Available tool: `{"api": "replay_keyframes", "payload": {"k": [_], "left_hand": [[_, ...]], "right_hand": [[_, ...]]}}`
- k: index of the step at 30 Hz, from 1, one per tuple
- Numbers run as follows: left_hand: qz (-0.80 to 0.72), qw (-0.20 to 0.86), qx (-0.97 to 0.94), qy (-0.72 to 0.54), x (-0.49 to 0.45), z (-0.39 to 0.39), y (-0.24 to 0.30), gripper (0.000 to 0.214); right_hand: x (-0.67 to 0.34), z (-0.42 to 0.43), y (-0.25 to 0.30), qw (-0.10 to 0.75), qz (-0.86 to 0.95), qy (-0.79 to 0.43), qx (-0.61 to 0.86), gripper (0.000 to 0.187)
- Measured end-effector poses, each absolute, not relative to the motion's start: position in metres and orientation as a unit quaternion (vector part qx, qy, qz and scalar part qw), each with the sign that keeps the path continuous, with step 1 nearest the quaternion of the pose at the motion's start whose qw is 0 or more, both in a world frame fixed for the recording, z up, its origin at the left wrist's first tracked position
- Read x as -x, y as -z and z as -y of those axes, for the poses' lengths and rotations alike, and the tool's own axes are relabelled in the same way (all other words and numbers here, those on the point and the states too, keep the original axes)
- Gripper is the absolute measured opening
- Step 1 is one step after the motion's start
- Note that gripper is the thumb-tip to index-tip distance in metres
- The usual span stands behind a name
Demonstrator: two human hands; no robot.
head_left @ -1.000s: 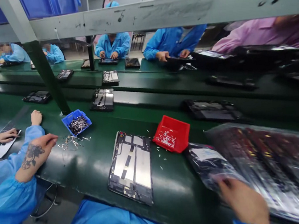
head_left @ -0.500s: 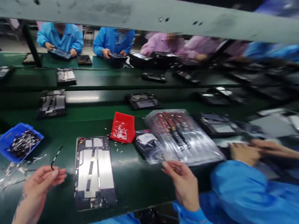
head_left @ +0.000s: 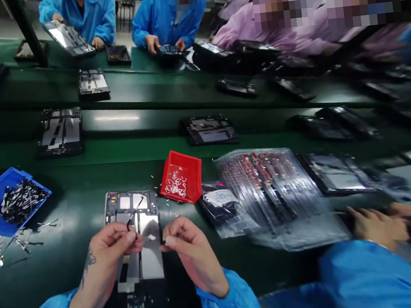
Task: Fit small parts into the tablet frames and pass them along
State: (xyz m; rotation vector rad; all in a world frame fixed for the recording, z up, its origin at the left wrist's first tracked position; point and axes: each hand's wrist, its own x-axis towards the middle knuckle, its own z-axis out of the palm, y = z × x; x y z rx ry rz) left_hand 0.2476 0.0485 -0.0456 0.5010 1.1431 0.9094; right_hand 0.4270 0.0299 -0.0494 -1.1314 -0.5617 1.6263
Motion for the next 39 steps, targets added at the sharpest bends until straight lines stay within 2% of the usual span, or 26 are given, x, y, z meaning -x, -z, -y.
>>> {"api": "replay_keyframes", "payload": {"k": [5,8,11,16,26,33,36,39], "left_hand": [[-0.514,0.741,-0.237,-0.361,-0.251,-0.053,0.046,0.034],[-0.512,0.740,-0.277,-0.337,-0.251,-0.058,0.044,0.038],[-0.519,0.711,-0.344,-0.326,-0.251,-0.058,0.042,0.034],[-0.528,0.651,-0.452,-0.305,-0.250,-0.050,0.048,0.025],[-0.524,0.649,-0.463,-0.300,-0.247,-0.051,0.049,0.021],[-0.519,0.682,-0.393,-0.332,-0.250,-0.051,0.046,0.026],[-0.505,0.711,-0.332,-0.359,-0.252,-0.050,0.049,0.032],[-0.489,0.734,-0.281,-0.377,-0.255,-0.050,0.051,0.035]], "right_hand": [[-0.423,-0.034,0.056,0.485,0.346,-0.659,0.460,0.027],[-0.423,-0.034,0.055,0.461,0.522,-0.543,0.470,0.020],[-0.425,-0.034,0.050,0.433,0.673,-0.401,0.445,0.021],[-0.426,-0.034,0.045,0.395,0.748,-0.317,0.429,0.025],[-0.421,-0.035,0.046,0.376,0.775,-0.270,0.431,0.029],[-0.418,-0.035,0.047,0.403,0.750,-0.253,0.459,0.027],[-0.418,-0.037,0.047,0.420,0.702,-0.300,0.492,0.025],[-0.420,-0.043,0.047,0.415,0.638,-0.409,0.503,0.024]]}}
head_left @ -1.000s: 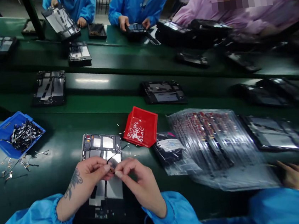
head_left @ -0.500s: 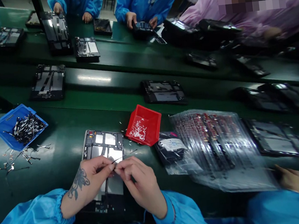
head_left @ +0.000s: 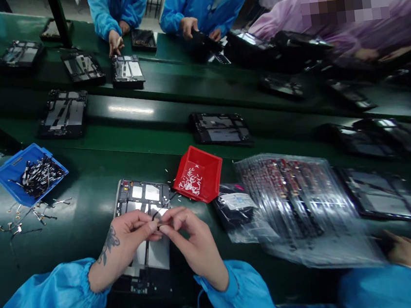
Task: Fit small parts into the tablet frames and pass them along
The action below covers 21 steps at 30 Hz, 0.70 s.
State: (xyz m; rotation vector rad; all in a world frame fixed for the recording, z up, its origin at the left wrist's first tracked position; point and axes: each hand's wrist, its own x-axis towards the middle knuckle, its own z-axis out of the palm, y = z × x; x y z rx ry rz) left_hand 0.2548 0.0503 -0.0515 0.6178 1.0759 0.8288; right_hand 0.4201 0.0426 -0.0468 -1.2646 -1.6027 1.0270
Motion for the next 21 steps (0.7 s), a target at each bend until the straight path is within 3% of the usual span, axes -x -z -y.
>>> {"api": "replay_keyframes", "payload": {"k": [11,15,21], "left_hand": [[-0.405,0.759,-0.321,-0.396,-0.275,-0.084,0.029,0.033],[-0.381,0.756,-0.357,-0.396,-0.292,-0.096,0.020,0.034],[-0.347,0.748,-0.415,-0.385,-0.327,-0.110,0.022,0.034]], "right_hand": [[-0.455,-0.071,0.022,0.419,0.564,-0.529,0.476,0.015],[-0.480,-0.084,-0.004,0.417,0.527,-0.584,0.455,0.033],[-0.505,-0.106,-0.020,0.491,0.454,-0.538,0.514,0.028]]}}
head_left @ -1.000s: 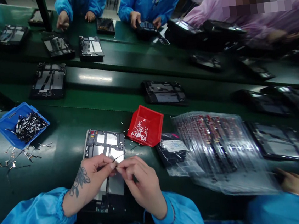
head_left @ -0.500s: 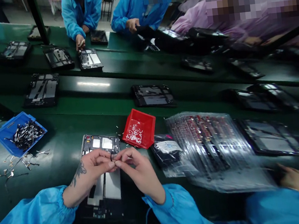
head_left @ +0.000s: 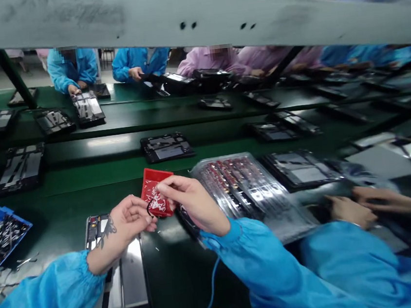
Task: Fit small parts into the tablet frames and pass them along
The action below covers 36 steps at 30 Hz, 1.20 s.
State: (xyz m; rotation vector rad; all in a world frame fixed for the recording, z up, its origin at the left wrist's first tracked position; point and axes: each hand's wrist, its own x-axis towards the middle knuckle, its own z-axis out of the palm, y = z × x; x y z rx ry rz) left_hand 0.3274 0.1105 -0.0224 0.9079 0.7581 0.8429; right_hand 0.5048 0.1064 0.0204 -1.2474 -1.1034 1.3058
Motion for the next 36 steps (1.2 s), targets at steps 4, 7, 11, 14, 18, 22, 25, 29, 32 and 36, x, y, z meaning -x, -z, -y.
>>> {"api": "replay_keyframes", "payload": {"k": [4,7,11,14,18,22,25,29,32,36], "left_hand": [[-0.336,0.753,-0.442,-0.353,-0.347,-0.128,0.027,0.036],[-0.354,0.729,-0.499,-0.307,-0.356,-0.145,0.027,0.039],[-0.382,0.640,-0.578,-0.332,-0.364,-0.159,0.027,0.029],[-0.400,0.589,-0.610,-0.347,-0.368,-0.161,0.028,0.021],[-0.392,0.605,-0.585,-0.371,-0.372,-0.160,0.031,0.018],[-0.377,0.655,-0.517,-0.401,-0.381,-0.152,0.033,0.013],[-0.406,0.661,-0.406,-0.484,-0.395,-0.141,0.037,0.010],[-0.417,0.669,-0.326,-0.523,-0.407,-0.132,0.039,0.014],[-0.405,0.691,-0.299,-0.519,-0.406,-0.128,0.036,0.023],[-0.359,0.747,-0.254,-0.498,-0.398,-0.122,0.029,0.037]], "right_hand": [[-0.522,-0.120,-0.016,0.500,0.476,-0.488,0.534,0.030],[-0.534,-0.127,-0.007,0.485,0.484,-0.478,0.549,0.031],[-0.540,-0.134,0.007,0.468,0.493,-0.481,0.554,0.032],[-0.539,-0.134,0.014,0.495,0.478,-0.472,0.551,0.031],[-0.531,-0.127,0.021,0.535,0.491,-0.418,0.545,0.027],[-0.510,-0.122,0.032,0.526,0.591,-0.233,0.566,0.017],[-0.490,-0.128,0.047,0.498,0.638,-0.023,0.587,0.024],[-0.474,-0.136,0.064,0.430,0.640,0.063,0.634,0.029],[-0.476,-0.138,0.063,0.408,0.644,0.061,0.644,0.026],[-0.483,-0.139,0.051,0.465,0.614,-0.002,0.638,0.024]]}}
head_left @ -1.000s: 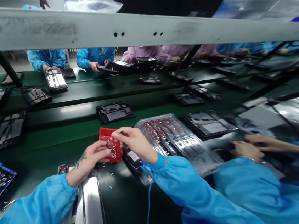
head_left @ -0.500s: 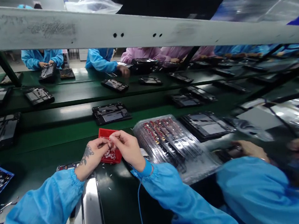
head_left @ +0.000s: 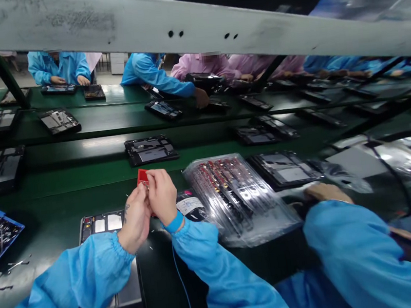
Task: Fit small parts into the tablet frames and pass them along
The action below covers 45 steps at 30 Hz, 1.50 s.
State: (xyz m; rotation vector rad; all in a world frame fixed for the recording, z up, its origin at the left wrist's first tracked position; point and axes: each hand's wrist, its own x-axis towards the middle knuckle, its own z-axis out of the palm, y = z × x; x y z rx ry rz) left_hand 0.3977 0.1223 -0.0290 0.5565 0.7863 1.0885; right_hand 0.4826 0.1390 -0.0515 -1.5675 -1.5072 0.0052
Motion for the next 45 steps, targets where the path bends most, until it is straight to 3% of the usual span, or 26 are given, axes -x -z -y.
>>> {"api": "replay_keyframes", "payload": {"k": [8,15,23,27,32,34,40,45], "left_hand": [[-0.342,0.757,-0.296,-0.472,-0.385,-0.126,0.018,0.033],[-0.346,0.725,-0.420,-0.422,-0.371,-0.139,0.013,0.031],[-0.340,0.737,-0.442,-0.382,-0.359,-0.141,0.031,0.026],[-0.366,0.734,-0.418,-0.391,-0.361,-0.146,0.032,0.022],[-0.389,0.718,-0.418,-0.397,-0.366,-0.150,0.030,0.022],[-0.399,0.704,-0.429,-0.402,-0.367,-0.152,0.032,0.020],[-0.426,0.619,-0.520,-0.406,-0.365,-0.160,0.042,0.010],[-0.435,0.539,-0.600,-0.400,-0.360,-0.161,0.039,0.011]], "right_hand": [[-0.481,-0.132,0.033,0.590,0.521,-0.185,0.588,0.025],[-0.504,-0.118,0.013,0.537,0.521,-0.358,0.559,0.022],[-0.512,-0.121,0.012,0.583,0.410,-0.435,0.550,0.031],[-0.510,-0.122,0.023,0.610,0.422,-0.354,0.569,0.033],[-0.506,-0.120,0.034,0.577,0.472,-0.338,0.575,0.025],[-0.507,-0.119,0.035,0.570,0.519,-0.234,0.592,0.020],[-0.511,-0.110,0.040,0.359,0.756,0.109,0.537,0.022],[-0.514,-0.114,0.046,0.258,0.804,0.153,0.513,0.027]]}}
